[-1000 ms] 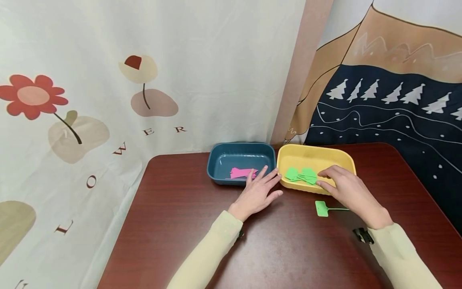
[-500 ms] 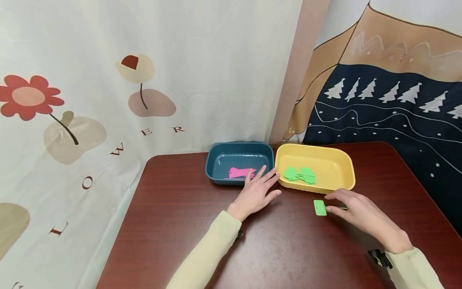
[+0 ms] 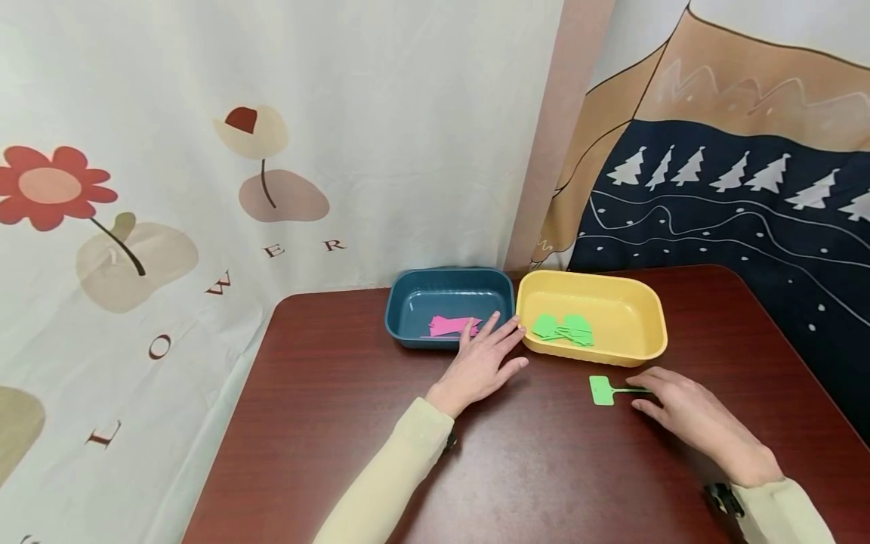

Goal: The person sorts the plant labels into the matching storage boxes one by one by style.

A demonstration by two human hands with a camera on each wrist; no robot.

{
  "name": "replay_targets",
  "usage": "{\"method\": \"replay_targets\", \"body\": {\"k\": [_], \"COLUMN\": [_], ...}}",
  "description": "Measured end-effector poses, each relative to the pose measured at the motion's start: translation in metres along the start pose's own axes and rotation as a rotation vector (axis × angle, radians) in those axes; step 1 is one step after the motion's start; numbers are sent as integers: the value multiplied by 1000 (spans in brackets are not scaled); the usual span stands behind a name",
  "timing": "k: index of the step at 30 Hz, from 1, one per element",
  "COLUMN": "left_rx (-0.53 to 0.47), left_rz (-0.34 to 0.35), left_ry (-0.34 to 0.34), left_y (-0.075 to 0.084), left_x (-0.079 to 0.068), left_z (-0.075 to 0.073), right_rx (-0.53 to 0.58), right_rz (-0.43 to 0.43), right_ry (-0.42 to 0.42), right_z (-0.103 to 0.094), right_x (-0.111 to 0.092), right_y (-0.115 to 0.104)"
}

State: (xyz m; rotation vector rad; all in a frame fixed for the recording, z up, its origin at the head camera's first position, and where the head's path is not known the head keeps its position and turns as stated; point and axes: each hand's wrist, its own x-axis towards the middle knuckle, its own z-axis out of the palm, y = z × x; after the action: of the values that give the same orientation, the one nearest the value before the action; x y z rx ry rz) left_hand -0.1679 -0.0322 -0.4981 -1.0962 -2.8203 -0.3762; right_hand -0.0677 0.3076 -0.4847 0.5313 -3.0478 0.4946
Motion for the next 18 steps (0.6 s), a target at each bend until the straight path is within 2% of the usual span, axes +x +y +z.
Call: {"method": "replay_targets", "body": {"k": [18], "left_rx": [2], "left_rz": [-7], "left_ry": [-13], "left_y": [0], "left_x": [0], "left_z": [0], "right_rx": [-32], "right_rz": [3], "right_ry": [37], "right_z": [10], "right_x": [5], "right_y": [12]}}
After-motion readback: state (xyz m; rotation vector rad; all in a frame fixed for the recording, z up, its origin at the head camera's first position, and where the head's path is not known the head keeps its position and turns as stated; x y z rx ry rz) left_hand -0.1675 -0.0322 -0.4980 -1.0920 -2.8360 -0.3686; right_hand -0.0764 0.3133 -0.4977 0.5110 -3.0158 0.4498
